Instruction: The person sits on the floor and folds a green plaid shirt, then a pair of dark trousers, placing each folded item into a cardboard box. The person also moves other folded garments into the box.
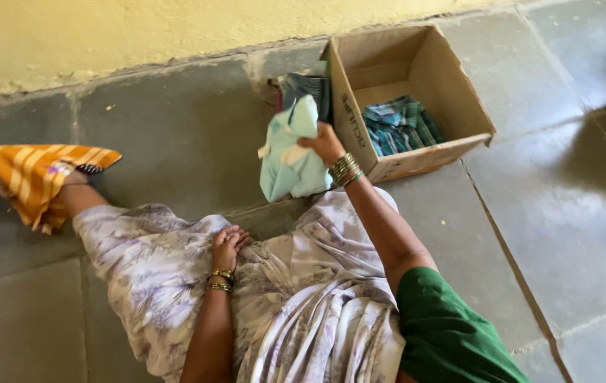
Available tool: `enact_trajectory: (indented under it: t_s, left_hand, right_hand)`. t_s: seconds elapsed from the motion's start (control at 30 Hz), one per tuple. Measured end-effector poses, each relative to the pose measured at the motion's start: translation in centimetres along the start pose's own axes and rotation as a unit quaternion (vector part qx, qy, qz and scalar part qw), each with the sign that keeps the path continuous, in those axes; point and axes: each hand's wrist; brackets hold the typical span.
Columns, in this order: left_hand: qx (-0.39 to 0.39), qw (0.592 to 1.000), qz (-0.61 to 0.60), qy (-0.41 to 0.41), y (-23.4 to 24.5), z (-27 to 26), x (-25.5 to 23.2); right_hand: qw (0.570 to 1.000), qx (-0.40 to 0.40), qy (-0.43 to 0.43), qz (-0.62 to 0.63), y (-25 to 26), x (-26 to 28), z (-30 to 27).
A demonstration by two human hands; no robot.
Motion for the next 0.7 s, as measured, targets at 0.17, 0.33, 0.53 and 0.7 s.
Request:
enact_trajectory:
  t_s: [0.17,0.33,0.53,0.7]
  left_hand:
    - [-0.012,1.0,0.015,0.009,-0.5,-0.2,-0.3]
    - [-0.026,0.998,0.057,0.015,-0.7,-0.2,-0.2]
    - [0.015,0.91,0.402,-0.103,-3.4,1.5,1.0]
    - [0.031,0.654,0.742,-0.143,-6.8,3.4,2.6]
  right_hand:
    - [0.986,-0.149,0.026,0.071,5.2,9.1,0.4]
    - [0.95,-0.243,0.158,0.119,11.9,16.0,-2.0]
    - [0.917,-0.298,0.245,0.103,19.0,17.7,-5.0]
    - [0.893,-0.382,0.208,0.114,23.2,15.2,-5.6]
Point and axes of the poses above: each hand's wrist, its own z-axis towards the middle knuckle, its own y-axis out of the back of the hand, x = y × z
